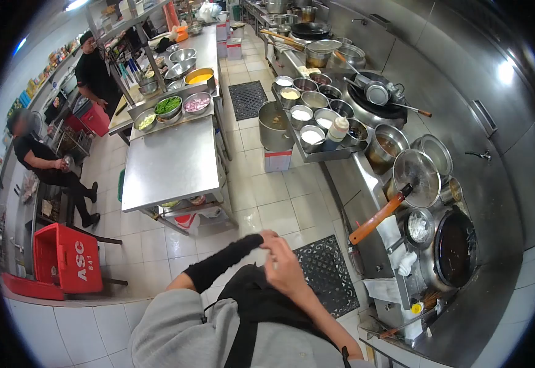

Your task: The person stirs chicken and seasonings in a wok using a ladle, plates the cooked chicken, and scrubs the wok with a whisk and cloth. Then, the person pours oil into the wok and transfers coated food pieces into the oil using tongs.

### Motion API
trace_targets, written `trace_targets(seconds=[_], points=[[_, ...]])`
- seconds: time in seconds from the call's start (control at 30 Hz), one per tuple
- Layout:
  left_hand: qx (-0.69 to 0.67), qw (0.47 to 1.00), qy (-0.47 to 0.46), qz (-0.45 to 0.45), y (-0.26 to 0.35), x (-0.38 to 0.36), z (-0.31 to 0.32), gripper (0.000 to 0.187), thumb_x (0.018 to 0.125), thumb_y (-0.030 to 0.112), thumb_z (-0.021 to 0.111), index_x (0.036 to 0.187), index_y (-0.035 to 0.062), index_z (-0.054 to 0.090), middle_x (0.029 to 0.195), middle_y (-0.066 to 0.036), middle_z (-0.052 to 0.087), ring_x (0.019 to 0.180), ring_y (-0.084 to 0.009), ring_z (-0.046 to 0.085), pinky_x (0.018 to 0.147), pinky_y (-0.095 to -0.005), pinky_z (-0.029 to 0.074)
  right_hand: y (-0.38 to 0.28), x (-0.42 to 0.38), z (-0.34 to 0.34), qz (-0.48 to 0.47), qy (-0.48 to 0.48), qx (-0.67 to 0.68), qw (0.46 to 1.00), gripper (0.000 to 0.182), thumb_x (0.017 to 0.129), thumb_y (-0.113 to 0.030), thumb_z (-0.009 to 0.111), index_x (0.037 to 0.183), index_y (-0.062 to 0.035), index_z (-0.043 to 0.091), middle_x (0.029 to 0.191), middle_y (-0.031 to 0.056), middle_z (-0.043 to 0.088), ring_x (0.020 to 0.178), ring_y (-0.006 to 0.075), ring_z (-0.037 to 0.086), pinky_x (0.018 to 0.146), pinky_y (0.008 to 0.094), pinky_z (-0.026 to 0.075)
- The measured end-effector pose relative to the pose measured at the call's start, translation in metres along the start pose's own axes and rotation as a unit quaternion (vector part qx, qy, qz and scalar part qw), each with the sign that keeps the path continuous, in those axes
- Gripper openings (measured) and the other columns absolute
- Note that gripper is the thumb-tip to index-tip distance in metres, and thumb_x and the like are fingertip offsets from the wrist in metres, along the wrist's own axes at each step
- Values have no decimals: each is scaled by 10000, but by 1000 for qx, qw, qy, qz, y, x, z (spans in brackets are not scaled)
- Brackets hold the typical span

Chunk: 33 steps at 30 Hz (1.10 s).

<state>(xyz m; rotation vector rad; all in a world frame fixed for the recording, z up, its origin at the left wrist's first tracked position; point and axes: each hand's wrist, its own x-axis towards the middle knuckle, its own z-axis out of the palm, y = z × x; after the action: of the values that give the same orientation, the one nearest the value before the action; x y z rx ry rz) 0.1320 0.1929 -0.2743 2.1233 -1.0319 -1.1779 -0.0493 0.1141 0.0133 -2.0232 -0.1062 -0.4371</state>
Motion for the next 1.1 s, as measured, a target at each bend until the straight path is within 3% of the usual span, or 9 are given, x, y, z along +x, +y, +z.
trace_targets(seconds=[0.07, 0.2, 0.3, 0.5, 0.63, 0.73, 0.8, 0.9, 1.1], points=[[17, 980, -77, 185, 45, -36, 13, 353, 750, 371, 695, 1008, 134, 655, 977, -126, 697, 940, -309, 661, 816, -432, 515, 23, -18, -6, 74, 26, 16, 997, 202, 842, 20, 559, 1038, 18, 611, 997, 162, 601, 891, 271, 636, 701, 337, 524], [-143, 936, -37, 320, 164, -108, 55, 309, 826, 222, 624, 1060, 20, 617, 985, -183, 658, 979, -280, 636, 868, -396, 498, 56, -61, -23, 211, 36, -9, 977, 125, 906, -24, 560, 964, 31, 656, 887, 116, 665, 765, 178, 640, 655, 269, 504], [-102, 950, -169, 244, 202, -121, 61, 276, 789, 164, 622, 1000, -14, 623, 956, -212, 658, 957, -319, 640, 837, -415, 506, 69, -78, -33, 392, 54, 143, 907, 148, 934, -25, 543, 968, 19, 680, 889, 99, 695, 766, 155, 633, 669, 268, 509], [37, 957, -19, 288, 237, -136, 16, 179, 728, 88, 590, 825, -59, 621, 863, -252, 653, 834, -369, 643, 746, -435, 509, 67, -67, -30, 348, 57, 348, 869, 527, 1028, -357, 353, 1158, 72, 631, 1025, 175, 683, 958, 212, 640, 895, 336, 488], [133, 956, -175, 193, 286, -165, -34, 199, 684, 113, 583, 801, -35, 645, 877, -238, 668, 849, -354, 653, 790, -447, 504, 45, -61, -35, 352, -28, 500, 791, 608, 1031, -400, 268, 1241, 78, 580, 1152, 209, 643, 1083, 259, 604, 988, 371, 444], [81, 925, -30, 369, 269, -169, -11, 208, 751, 149, 627, 872, -6, 696, 890, -248, 679, 876, -346, 668, 768, -434, 508, 28, -57, -47, 327, -85, 584, 738, 647, 1025, -435, 249, 1329, 78, 502, 1230, 240, 605, 1153, 295, 577, 1036, 388, 415], [-58, 938, 23, 341, 270, -169, 18, 262, 792, 145, 614, 1004, 10, 690, 991, -242, 673, 985, -338, 647, 867, -406, 482, 22, -52, -56, 297, -111, 623, 715, 698, 1022, -495, 237, 1414, 57, 408, 1323, 277, 537, 1222, 346, 531, 1078, 423, 376], [-168, 903, -29, 394, 304, -180, -27, 389, 812, 57, 570, 1193, 16, 639, 1193, -218, 632, 1165, -336, 581, 995, -413, 431, 56, -60, -30, 231, -100, 695, 673, 750, 1011, -564, 214, 1459, 22, 346, 1382, 281, 477, 1241, 386, 503, 1079, 464, 364], [-87, 830, 173, 523, 316, -172, -30, 378, 792, -52, 549, 1159, -29, 639, 1217, -221, 625, 1142, -368, 597, 973, -454, 456, 35, -48, -30, 197, -6, 763, 616, 808, 983, -656, 187, 1538, -70, 215, 1499, 279, 330, 1290, 417, 444, 1067, 508, 357]])
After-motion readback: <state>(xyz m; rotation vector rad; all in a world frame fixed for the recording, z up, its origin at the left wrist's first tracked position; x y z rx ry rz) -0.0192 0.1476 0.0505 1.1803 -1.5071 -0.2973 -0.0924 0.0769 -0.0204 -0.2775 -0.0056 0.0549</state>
